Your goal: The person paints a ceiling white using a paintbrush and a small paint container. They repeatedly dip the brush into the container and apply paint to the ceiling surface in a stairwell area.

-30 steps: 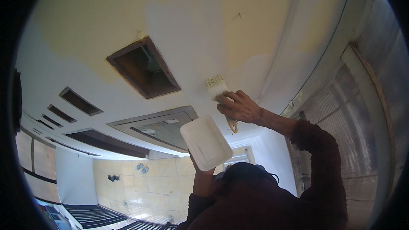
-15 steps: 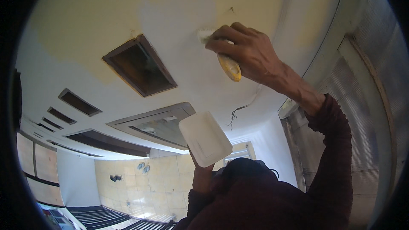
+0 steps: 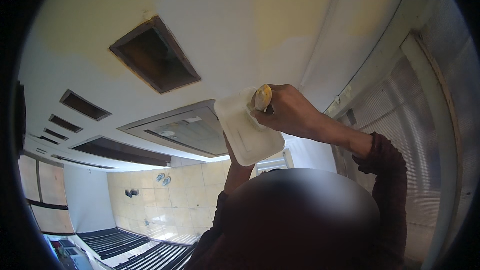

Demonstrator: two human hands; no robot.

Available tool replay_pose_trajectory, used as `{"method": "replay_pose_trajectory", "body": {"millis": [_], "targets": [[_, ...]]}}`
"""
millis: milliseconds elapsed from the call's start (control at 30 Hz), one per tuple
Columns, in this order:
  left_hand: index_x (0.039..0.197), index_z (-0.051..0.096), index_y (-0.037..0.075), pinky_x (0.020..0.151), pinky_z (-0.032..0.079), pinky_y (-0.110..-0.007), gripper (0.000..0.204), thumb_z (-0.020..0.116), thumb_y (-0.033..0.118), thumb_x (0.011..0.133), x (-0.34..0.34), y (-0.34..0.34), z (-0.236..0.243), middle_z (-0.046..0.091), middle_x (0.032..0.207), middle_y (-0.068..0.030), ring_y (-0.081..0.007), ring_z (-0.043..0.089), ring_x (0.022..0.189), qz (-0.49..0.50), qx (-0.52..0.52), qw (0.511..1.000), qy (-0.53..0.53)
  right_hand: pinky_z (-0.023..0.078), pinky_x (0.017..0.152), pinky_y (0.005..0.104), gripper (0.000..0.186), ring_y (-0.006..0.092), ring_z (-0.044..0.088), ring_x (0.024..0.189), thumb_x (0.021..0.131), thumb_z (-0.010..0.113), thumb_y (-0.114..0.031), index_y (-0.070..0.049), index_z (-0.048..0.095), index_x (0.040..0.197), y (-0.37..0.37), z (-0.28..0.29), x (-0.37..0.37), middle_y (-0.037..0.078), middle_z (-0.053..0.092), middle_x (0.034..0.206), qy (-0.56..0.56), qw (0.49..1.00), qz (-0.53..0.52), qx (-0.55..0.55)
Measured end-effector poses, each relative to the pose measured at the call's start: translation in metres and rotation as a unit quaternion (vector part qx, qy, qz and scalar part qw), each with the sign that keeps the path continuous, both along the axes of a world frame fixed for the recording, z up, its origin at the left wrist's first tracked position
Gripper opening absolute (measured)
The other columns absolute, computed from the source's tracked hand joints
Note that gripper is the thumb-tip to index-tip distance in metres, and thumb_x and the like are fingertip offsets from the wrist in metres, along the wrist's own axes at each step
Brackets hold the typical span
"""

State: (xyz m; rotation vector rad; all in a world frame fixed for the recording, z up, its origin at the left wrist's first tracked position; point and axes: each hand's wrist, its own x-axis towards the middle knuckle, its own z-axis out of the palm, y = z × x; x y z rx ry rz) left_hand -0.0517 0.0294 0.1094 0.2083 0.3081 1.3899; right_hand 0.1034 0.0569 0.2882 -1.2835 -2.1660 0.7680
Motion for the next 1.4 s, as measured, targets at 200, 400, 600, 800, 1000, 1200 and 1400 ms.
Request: {"method": "replay_pose_trajectory", "body": {"millis": [200, 400, 600, 800, 1000, 1200, 1400], "targets": [[0.139, 0.048, 0.010, 0.086, 0.060, -0.038, 0.051, 0.041, 0.046, 0.105, 0.006, 0.008, -0.007, 0.060, 0.126, -0.0095, -0.0236, 0.065, 0.108, -0.017, -0.016, 1.000, 0.014, 0.059, 0.074, 0.0368, 0.027, 0.0299, 0.072, 0.081, 0.089, 0.070, -0.016, 0.006, 0.067, 0.104, -0.003, -0.006, 0.009, 0.020, 0.071, 0.094, 0.040, 0.999, -0.010, -0.025], [0.140, 0.049, 0.012, 0.089, 0.059, -0.042, 0.052, 0.041, 0.049, 0.104, 0.008, 0.007, -0.001, 0.059, 0.128, -0.0082, -0.0235, 0.063, 0.113, -0.040, -0.036, 0.999, -0.004, 0.059, 0.064, 0.0325, 0.025, 0.0193, 0.070, 0.079, 0.092, 0.071, -0.019, 0.003, 0.067, 0.103, -0.003, -0.027, 0.033, 0.014, 0.071, 0.094, 0.229, 0.955, -0.125, -0.145], [0.143, 0.048, 0.016, 0.098, 0.054, -0.047, 0.056, 0.043, 0.053, 0.102, 0.000, 0.014, -0.009, 0.058, 0.134, -0.0061, -0.0255, 0.060, 0.118, -0.065, -0.031, 0.997, -0.010, 0.056, 0.063, 0.0332, 0.029, 0.0182, 0.069, 0.077, 0.095, 0.069, -0.023, -0.001, 0.061, 0.112, -0.014, -0.083, 0.050, 0.011, 0.069, 0.094, 0.532, 0.781, -0.204, -0.254], [0.147, 0.045, 0.017, 0.103, 0.050, -0.048, 0.060, 0.044, 0.055, 0.101, 0.002, 0.027, -0.016, 0.056, 0.140, -0.0063, -0.0270, 0.056, 0.126, -0.092, -0.011, 0.996, -0.015, 0.058, 0.069, 0.0345, 0.033, 0.0204, 0.069, 0.086, 0.096, 0.066, -0.022, -0.003, 0.057, 0.121, -0.014, -0.084, 0.052, 0.013, 0.068, 0.106, 0.610, 0.740, -0.195, -0.206], [0.151, 0.041, 0.019, 0.107, 0.047, -0.050, 0.061, 0.043, 0.055, 0.102, 0.006, 0.029, -0.008, 0.051, 0.147, -0.0052, -0.0279, 0.052, 0.132, -0.092, 0.036, 0.995, 0.002, 0.058, 0.080, 0.0365, 0.039, 0.0232, 0.070, 0.094, 0.097, 0.065, -0.021, -0.001, 0.054, 0.128, -0.005, -0.071, 0.064, 0.015, 0.067, 0.113, 0.642, 0.737, -0.198, -0.067], [0.151, 0.041, 0.021, 0.107, 0.047, -0.051, 0.059, 0.040, 0.055, 0.103, 0.002, 0.021, -0.022, 0.050, 0.149, -0.0031, -0.0264, 0.052, 0.133, -0.104, 0.010, 0.991, -0.078, 0.059, 0.086, 0.0388, 0.042, 0.0243, 0.069, 0.104, 0.096, 0.068, -0.023, 0.001, 0.056, 0.129, 0.017, -0.030, 0.082, 0.016, 0.065, 0.117, 0.597, 0.751, -0.246, 0.138], [0.149, 0.043, 0.019, 0.104, 0.050, -0.050, 0.057, 0.040, 0.054, 0.103, 0.000, 0.014, -0.031, 0.054, 0.145, -0.0022, -0.0254, 0.054, 0.130, -0.086, 0.002, 0.995, -0.046, 0.060, 0.089, 0.0370, 0.039, 0.0227, 0.069, 0.104, 0.099, 0.066, -0.021, 0.000, 0.057, 0.130, 0.044, -0.008, 0.090, 0.016, 0.064, 0.120, 0.544, 0.748, -0.263, 0.273]]}}
